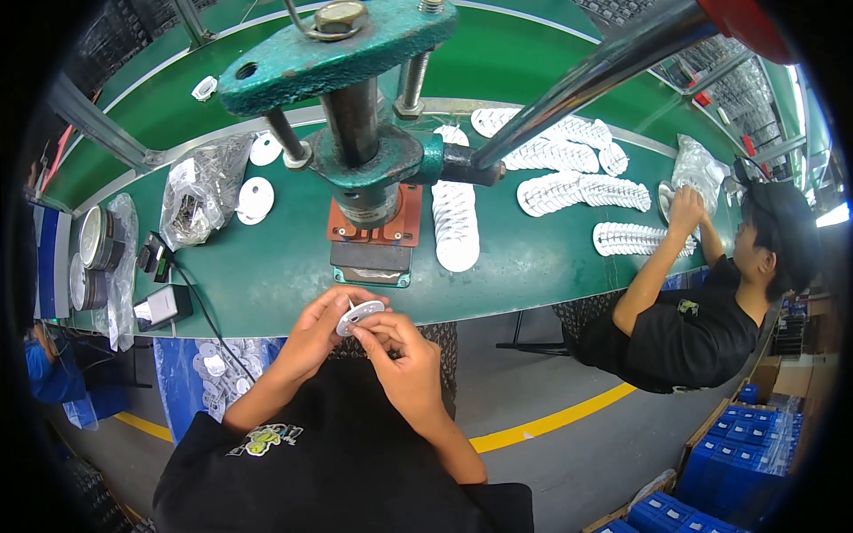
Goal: The person assembles components by inserting small pins into circular plastic bases, placing them into a manual press machine, pressing down the lever, and stacking the completed pieces on the table.
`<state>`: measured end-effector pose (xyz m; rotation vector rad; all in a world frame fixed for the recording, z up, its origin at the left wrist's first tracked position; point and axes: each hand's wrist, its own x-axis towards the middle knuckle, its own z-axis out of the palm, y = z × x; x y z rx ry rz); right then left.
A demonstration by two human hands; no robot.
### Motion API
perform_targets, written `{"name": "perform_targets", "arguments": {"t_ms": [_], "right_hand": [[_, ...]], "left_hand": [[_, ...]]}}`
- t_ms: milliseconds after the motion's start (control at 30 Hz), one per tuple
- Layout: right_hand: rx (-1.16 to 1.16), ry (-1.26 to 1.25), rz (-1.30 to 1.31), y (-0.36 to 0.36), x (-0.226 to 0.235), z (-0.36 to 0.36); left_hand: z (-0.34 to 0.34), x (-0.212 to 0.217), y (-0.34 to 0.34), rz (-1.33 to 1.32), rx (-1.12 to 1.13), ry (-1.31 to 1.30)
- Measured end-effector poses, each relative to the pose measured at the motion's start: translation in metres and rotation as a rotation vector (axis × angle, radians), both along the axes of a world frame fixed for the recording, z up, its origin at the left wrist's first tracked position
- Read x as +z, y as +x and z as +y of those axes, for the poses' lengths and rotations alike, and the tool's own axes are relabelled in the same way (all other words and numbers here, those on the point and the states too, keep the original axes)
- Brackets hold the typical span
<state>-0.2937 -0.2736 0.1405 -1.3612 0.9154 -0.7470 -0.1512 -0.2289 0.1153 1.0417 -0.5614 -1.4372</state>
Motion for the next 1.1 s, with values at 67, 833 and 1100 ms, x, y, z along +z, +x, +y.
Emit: {"name": "perform_targets", "arguments": {"t_ms": [67,833,1100], "right_hand": [[0.004,-0.019,0.033,-0.001,0.005,0.000],[-0.002,-0.159,0.189,-0.003,0.007,0.001],[-0.014,-0.300,0.247,-0.001,0.010,0.002]], "left_hand": [[0.000,0.000,-0.001,-0.033,0.002,-0.006],[0.003,-0.018,-0.004,-0.344,0.020,-0.064],[0.004,-0.025,-0.004,-0.191,-0.053,-0.095]]}}
